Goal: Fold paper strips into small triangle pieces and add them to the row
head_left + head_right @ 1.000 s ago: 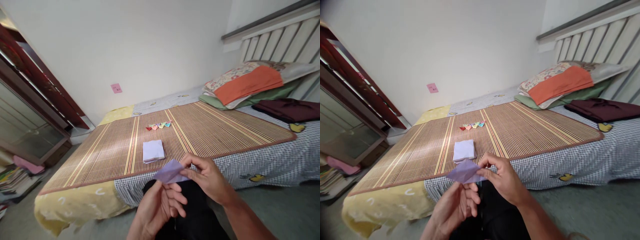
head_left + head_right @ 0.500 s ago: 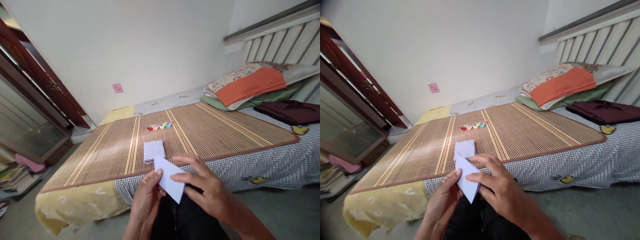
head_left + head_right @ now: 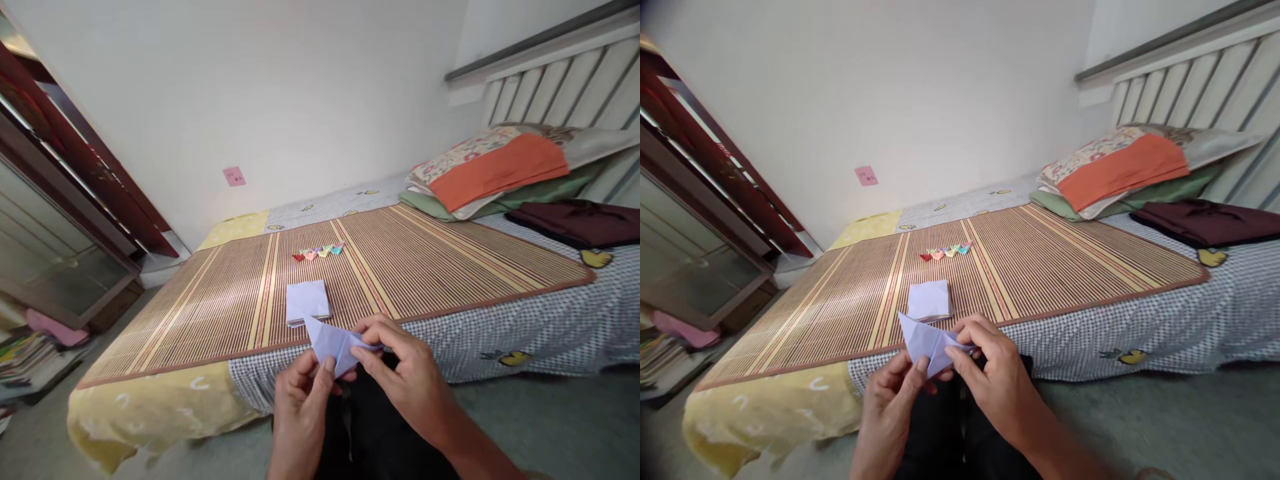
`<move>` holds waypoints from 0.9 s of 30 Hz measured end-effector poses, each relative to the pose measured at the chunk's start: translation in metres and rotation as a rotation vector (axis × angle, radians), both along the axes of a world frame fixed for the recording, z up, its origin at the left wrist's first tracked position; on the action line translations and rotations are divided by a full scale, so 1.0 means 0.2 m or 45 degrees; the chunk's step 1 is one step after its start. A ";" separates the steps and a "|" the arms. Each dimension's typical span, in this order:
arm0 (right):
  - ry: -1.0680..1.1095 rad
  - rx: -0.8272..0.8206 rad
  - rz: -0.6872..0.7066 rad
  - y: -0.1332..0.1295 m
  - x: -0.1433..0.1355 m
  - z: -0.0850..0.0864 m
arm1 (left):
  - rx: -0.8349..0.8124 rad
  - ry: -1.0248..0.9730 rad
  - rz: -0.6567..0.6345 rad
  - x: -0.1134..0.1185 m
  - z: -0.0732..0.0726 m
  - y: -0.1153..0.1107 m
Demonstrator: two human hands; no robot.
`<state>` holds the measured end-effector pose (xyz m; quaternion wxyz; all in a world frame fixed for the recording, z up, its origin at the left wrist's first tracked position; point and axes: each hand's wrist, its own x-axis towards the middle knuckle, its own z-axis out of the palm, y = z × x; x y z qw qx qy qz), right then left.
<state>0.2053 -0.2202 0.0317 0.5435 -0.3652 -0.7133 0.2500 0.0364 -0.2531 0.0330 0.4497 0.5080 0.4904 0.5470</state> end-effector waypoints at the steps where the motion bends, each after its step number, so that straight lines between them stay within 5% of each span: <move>1: 0.002 -0.022 0.000 0.00 0.00 0.00 | -0.007 -0.005 -0.037 0.00 0.00 0.00; 13: 0.231 -0.350 -0.066 -0.02 0.02 -0.01 | -0.096 -0.221 -0.062 0.01 -0.06 0.03; 19: 0.268 -0.656 0.426 -0.01 0.03 0.02 | -0.024 -0.154 -0.066 0.02 -0.06 0.02; 27: 0.275 -0.545 0.083 0.08 0.08 -0.04 | -0.067 -0.078 0.005 0.01 -0.05 0.06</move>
